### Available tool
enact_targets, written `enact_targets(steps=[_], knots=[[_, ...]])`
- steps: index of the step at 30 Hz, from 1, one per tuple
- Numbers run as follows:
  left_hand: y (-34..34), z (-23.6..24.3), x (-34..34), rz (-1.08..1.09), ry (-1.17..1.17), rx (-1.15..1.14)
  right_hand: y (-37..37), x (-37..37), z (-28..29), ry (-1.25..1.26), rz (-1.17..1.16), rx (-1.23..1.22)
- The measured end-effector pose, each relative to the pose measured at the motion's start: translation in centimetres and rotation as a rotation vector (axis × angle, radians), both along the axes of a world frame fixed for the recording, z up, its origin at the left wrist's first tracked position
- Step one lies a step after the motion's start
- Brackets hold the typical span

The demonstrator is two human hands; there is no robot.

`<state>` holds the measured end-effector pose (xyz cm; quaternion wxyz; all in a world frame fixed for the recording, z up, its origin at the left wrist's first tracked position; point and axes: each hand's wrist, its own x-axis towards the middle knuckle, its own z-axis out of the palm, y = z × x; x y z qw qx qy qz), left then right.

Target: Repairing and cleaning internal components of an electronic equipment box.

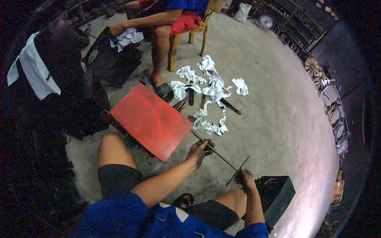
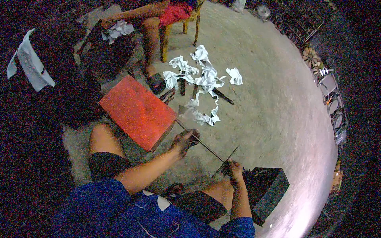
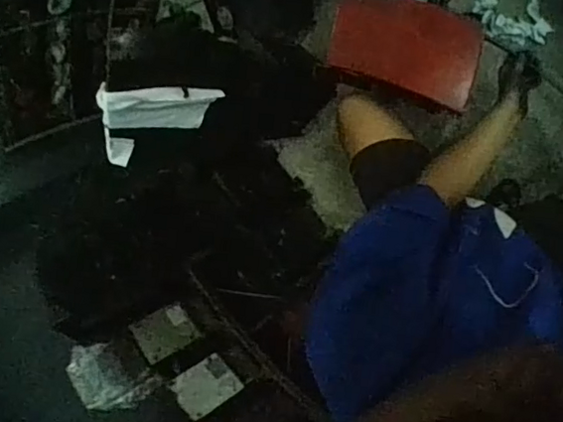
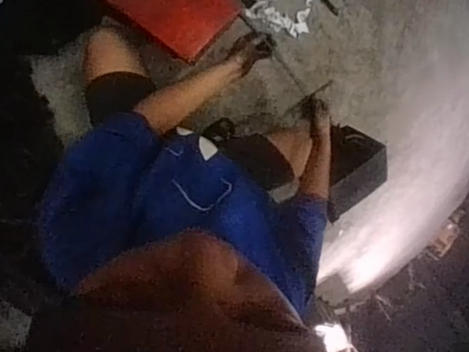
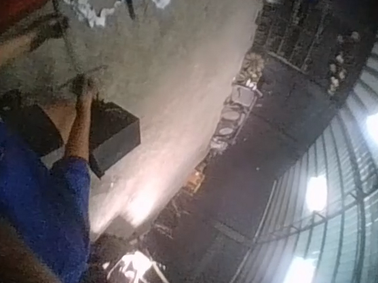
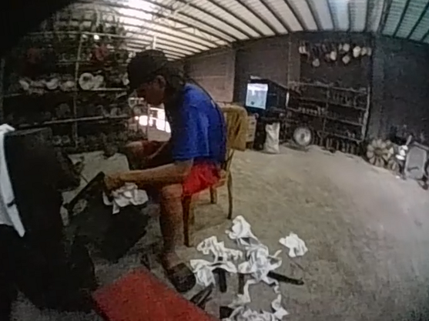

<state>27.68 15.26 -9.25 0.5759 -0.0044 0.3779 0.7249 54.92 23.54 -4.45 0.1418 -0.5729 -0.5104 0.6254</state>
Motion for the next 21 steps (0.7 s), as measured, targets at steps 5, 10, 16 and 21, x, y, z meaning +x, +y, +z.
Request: enact_targets(steps=[5,10,16,21], knots=[[0.0,0.4,-0.7,0.004,-0.011,0.072,0.7,-0.2,-0.8,0.108,-0.061,-0.199],[-0.2,-0.6,-0.5,-0.025,0.086,0.016,-2.9,-2.1,2.6,-0.388,0.311,0.907],[-0.6,-0.8,-0.2,0.016,0.024,0.103,-4.4,-3.0,2.1,-0.907,0.754,1.344],[0.2,-2.3,-0.3,0.026,-0.035,0.097,-1.7,-1.2,-1.5,-0.830,0.838,1.666]])
